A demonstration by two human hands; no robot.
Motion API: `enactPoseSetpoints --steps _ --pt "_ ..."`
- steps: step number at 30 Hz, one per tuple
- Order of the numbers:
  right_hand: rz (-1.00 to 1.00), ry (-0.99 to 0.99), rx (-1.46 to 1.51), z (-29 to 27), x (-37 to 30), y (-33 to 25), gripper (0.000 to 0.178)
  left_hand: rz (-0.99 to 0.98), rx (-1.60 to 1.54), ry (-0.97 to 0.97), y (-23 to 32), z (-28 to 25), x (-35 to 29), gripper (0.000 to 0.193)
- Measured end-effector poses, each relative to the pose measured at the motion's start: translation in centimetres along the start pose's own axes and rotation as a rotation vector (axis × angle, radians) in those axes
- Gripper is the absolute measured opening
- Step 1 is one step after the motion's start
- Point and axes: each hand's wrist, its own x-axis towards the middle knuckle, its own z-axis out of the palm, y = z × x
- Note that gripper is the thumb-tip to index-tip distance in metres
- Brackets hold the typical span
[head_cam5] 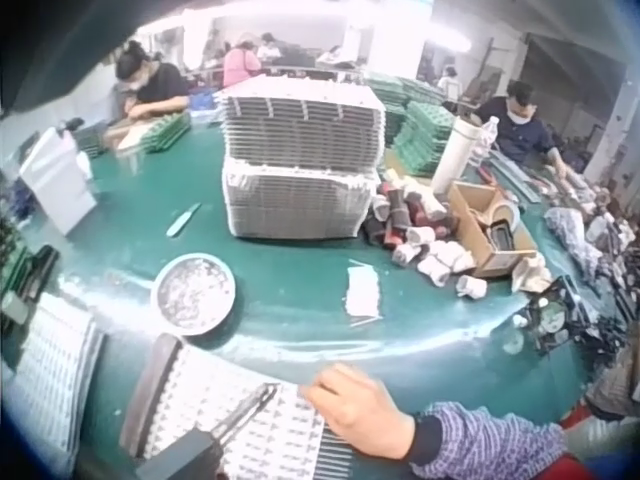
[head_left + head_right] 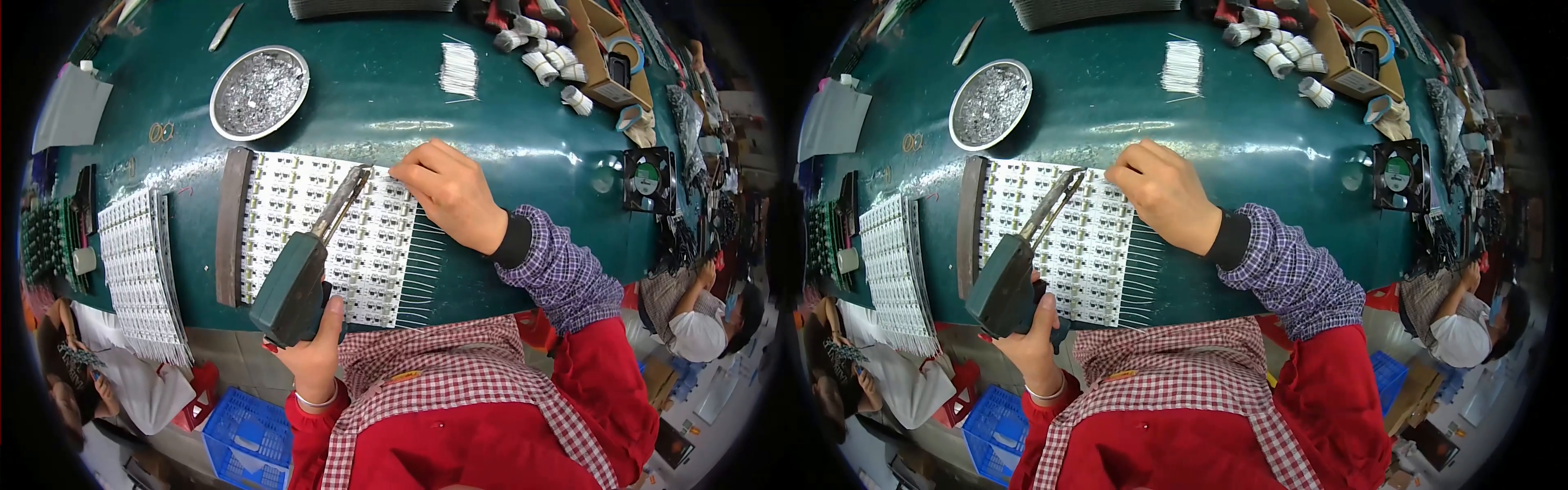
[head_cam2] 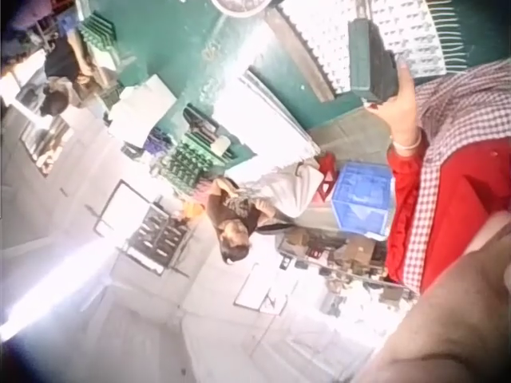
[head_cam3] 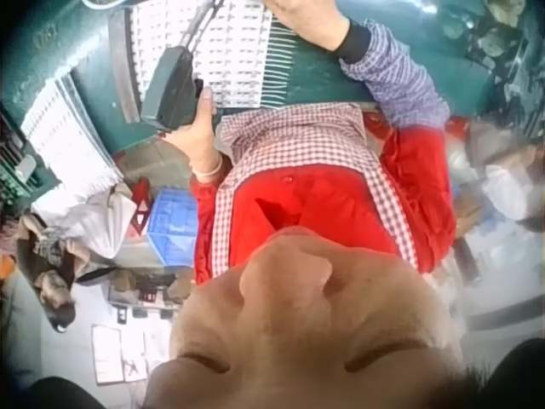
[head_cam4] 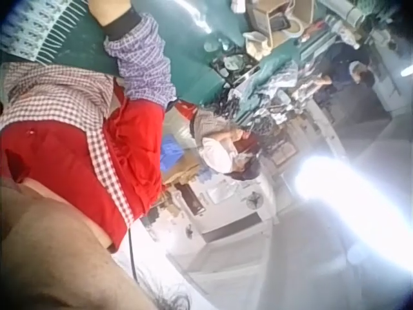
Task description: The person aligns a circuit board panel, picks up small pins by hand, and inserts them into the circuit board while holding a soldering iron.
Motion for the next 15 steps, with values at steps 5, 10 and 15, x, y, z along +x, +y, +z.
enactPoseSetpoints --steps 5,10,15 --pt "-0.007 -0.008 -0.03 0.23 -0.04 -0.01 0.026 -0.079 0.109 0.008 -0.2 -0.01 -0.17 0.034" --pt "-0.034 0.005 -0.073 0.59 0.1 -0.02 0.029 -0.069 0.136 -0.011 -0.36 0.16 0.06 0.031" --pt "-0.042 0.004 -0.094 0.71 0.12 -0.17 0.029 -0.07 0.148 -0.009 -0.11 0.34 0.23 0.028"
